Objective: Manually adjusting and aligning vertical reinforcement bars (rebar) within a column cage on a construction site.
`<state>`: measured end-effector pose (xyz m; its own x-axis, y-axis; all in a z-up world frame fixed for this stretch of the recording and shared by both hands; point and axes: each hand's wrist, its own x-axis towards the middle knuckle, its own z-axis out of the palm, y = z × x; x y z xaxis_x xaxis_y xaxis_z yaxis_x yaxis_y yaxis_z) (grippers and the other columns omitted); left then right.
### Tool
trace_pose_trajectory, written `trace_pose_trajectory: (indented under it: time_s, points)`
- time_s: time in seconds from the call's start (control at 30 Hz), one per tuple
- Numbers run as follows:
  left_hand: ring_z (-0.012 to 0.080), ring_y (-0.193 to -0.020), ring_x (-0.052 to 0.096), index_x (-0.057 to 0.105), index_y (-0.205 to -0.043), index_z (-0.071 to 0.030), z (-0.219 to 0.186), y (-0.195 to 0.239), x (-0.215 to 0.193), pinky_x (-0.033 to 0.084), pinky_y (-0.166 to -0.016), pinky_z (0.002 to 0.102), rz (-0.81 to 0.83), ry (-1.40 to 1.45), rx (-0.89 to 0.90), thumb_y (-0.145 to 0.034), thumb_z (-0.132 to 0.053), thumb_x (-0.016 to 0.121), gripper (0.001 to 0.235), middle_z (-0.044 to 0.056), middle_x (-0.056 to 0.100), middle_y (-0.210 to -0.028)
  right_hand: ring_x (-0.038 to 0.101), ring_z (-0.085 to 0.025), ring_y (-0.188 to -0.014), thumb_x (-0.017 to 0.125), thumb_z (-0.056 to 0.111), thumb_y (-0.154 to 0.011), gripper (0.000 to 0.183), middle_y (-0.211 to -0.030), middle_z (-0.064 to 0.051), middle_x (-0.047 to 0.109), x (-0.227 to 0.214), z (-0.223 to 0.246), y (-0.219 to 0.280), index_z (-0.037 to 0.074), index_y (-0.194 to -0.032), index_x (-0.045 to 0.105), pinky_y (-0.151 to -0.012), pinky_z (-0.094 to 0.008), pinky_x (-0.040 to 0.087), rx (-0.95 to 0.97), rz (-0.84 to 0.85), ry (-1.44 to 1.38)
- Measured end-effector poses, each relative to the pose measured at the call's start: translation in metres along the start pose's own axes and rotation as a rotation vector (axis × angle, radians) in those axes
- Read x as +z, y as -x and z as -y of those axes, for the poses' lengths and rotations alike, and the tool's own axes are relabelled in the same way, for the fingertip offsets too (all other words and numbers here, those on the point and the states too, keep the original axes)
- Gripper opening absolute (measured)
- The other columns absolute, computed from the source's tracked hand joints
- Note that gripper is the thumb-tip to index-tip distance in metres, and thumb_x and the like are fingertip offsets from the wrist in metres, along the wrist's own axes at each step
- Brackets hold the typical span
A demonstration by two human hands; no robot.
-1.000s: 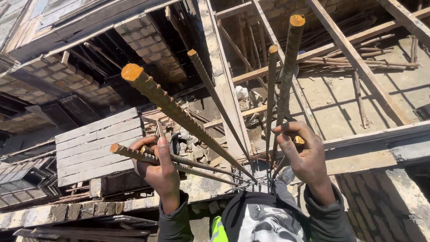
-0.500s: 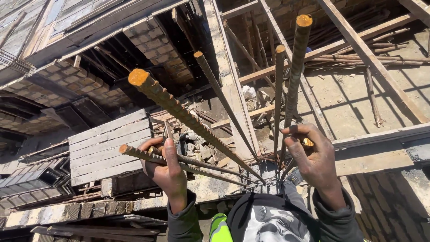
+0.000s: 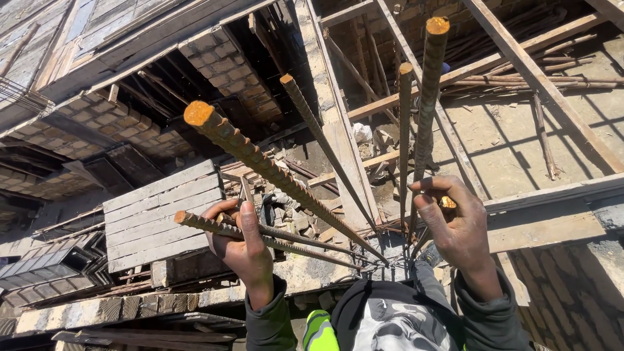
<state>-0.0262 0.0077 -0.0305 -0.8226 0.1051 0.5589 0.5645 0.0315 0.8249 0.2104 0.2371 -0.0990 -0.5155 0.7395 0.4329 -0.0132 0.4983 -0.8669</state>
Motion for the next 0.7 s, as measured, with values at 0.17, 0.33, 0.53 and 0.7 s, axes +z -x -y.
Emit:
trace_pose_trajectory:
  time_s: [0.17,0.33,0.53,0.7]
  points:
    - [0.0081,-0.081,0.047,0.063,-0.127,-0.016,-0.001,0.002,-0.001,0.048,-0.077,0.028,-0.010,0.016,-0.053,-0.119,-0.031,0.073,0.020,0.000,0.053,-0.109,0.083,-0.025,-0.113,0.070,0.040,-0.115,0.039,-0.132,-0.012,0.084,0.002,-0.008,0.003,0.007,-0.135,0.075,-0.098,-0.038,0.070,0.010,0.033,-0.030]
    - [0.0101,-0.083,0.049,0.064,-0.125,-0.014,0.001,0.000,-0.003,0.048,-0.080,0.030,-0.025,-0.018,-0.020,-0.117,-0.032,0.073,0.021,0.002,0.055,-0.116,0.082,-0.022,-0.108,0.073,0.036,-0.114,0.035,-0.128,-0.010,0.085,0.002,0.004,0.001,0.007,-0.132,0.077,-0.091,-0.034,0.069,0.051,0.030,-0.056]
    - [0.0106,-0.086,0.051,0.064,-0.125,-0.015,0.000,0.001,-0.004,0.050,-0.083,0.030,-0.034,-0.037,-0.011,-0.118,-0.030,0.073,0.019,0.001,0.054,-0.112,0.082,-0.021,-0.104,0.073,0.037,-0.114,0.035,-0.127,-0.009,0.084,0.001,0.007,0.000,0.007,-0.133,0.077,-0.088,-0.033,0.067,0.042,0.047,-0.051]
    - [0.0094,-0.082,0.048,0.063,-0.126,-0.015,-0.002,0.001,-0.003,0.047,-0.079,0.029,-0.035,-0.031,-0.025,-0.119,-0.032,0.073,0.021,0.000,0.052,-0.108,0.082,-0.021,-0.106,0.073,0.036,-0.114,0.036,-0.129,-0.010,0.084,0.001,0.004,-0.001,0.007,-0.135,0.076,-0.088,-0.033,0.067,0.052,0.053,-0.055]
